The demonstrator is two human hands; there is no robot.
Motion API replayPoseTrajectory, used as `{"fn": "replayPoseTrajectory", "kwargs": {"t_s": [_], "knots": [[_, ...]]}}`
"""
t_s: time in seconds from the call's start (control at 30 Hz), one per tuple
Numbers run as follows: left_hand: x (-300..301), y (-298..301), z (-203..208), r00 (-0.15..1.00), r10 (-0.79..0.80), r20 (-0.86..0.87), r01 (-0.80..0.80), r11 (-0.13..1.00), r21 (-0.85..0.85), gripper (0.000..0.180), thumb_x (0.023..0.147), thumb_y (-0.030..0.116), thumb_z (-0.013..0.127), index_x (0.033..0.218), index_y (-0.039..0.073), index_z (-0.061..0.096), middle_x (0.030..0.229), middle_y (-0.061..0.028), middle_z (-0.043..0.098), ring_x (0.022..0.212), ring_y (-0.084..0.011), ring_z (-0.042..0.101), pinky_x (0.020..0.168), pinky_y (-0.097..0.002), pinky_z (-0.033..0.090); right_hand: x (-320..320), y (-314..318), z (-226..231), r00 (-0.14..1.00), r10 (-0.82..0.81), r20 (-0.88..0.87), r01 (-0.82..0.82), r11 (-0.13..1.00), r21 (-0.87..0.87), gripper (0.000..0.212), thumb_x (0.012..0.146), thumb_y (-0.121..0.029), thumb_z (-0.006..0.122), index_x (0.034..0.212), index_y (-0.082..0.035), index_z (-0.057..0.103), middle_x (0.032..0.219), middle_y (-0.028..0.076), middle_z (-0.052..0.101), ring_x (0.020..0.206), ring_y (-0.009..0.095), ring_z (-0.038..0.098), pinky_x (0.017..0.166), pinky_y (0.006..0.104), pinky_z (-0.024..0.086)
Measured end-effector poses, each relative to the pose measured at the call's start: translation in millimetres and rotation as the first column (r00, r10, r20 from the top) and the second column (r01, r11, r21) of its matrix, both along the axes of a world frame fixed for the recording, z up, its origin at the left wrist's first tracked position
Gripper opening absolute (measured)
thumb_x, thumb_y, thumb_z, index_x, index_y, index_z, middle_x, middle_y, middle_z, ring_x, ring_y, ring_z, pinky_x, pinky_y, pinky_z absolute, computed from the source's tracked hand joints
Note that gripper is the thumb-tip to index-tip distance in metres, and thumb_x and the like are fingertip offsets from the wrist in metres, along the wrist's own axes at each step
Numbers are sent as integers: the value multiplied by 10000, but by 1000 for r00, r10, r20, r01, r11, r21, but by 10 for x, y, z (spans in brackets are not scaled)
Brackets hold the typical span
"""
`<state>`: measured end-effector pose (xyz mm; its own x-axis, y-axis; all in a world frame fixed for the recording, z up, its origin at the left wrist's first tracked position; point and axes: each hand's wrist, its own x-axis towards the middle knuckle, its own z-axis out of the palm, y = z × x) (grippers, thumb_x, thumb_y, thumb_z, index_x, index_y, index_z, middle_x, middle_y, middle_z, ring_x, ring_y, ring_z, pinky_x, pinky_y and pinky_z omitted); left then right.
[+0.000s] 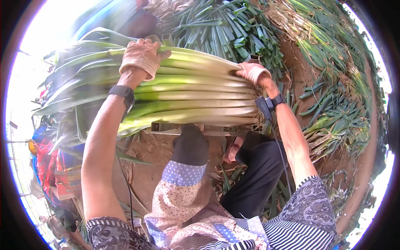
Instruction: Sorting and bundling large green onions using a metal frame holder.
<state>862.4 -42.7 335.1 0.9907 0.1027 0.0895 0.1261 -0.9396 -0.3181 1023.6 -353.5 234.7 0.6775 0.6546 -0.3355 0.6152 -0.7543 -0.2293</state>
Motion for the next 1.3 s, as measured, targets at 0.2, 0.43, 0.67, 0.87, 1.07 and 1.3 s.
{"fn": "replayPoseTrajectory", "kwargs": {"t_s": [0.2, 0.43, 0.67, 0.87, 1.07, 1.3], "knots": [[2, -36, 97, 999, 25, -40, -25, 1000, 17, 496, 924, 520, 420, 1090, 111, 646, 1066, -111, 630, 1055, -265, 563, 898, -412, 425, -272, -24, 144, 951, -279, -135, 309, 866, 392, 592, 766, -508, 650, 1214, -126, 602, 1120, 116, 640, 1072, 279, 590, 922, 334, 432], [64, -86, 69, 999, 35, -5, -35, 999, 4, 512, 911, 533, 436, 1072, 97, 652, 1052, -112, 621, 1028, -277, 558, 879, -415, 418, -157, -42, -268, 948, -222, 229, 86, 868, 488, 286, 850, -304, 580, 1078, -155, 671, 998, 92, 654, 954, 263, 610, 847, 366, 481], [-19, -66, 108, 999, 26, -29, -26, 1000, 6, 501, 906, 528, 455, 1029, 90, 664, 1020, -124, 622, 1010, -279, 558, 857, -413, 422, -318, -17, -308, 914, -177, 365, -11, 889, 458, 194, 875, -182, 524, 1020, -143, 646, 957, 102, 653, 851, 306, 619, 735, 404, 498], [76, -39, 92, 998, 41, -45, -39, 998, 48, 503, 904, 533, 456, 1042, 99, 668, 1010, -131, 622, 1013, -279, 560, 858, -416, 429, -290, 19, -317, 934, -189, 303, 16, 870, 493, 182, 878, -166, 509, 978, -123, 656, 889, 123, 662, 775, 306, 614, 692, 388, 482], [4, 96, 67, 994, -78, 77, 79, 997, -7, 469, 917, 503, 442, 1092, 116, 641, 1041, -119, 616, 1028, -283, 556, 905, -421, 401, -272, -10, -308, 954, -174, 243, 36, 873, 486, 213, 888, -218, 489, 1004, -106, 629, 950, 133, 655, 890, 321, 618, 777, 431, 489], [-32, 139, 155, 1000, 15, -3, -14, 1000, 21, 395, 934, 436, 434, 1020, 111, 642, 1041, -78, 633, 1030, -266, 562, 866, -433, 429, -247, -78, -349, 949, -178, 259, 48, 897, 439, 250, 889, -241, 490, 1040, -108, 640, 990, 125, 656, 885, 324, 619, 777, 432, 489]]}}
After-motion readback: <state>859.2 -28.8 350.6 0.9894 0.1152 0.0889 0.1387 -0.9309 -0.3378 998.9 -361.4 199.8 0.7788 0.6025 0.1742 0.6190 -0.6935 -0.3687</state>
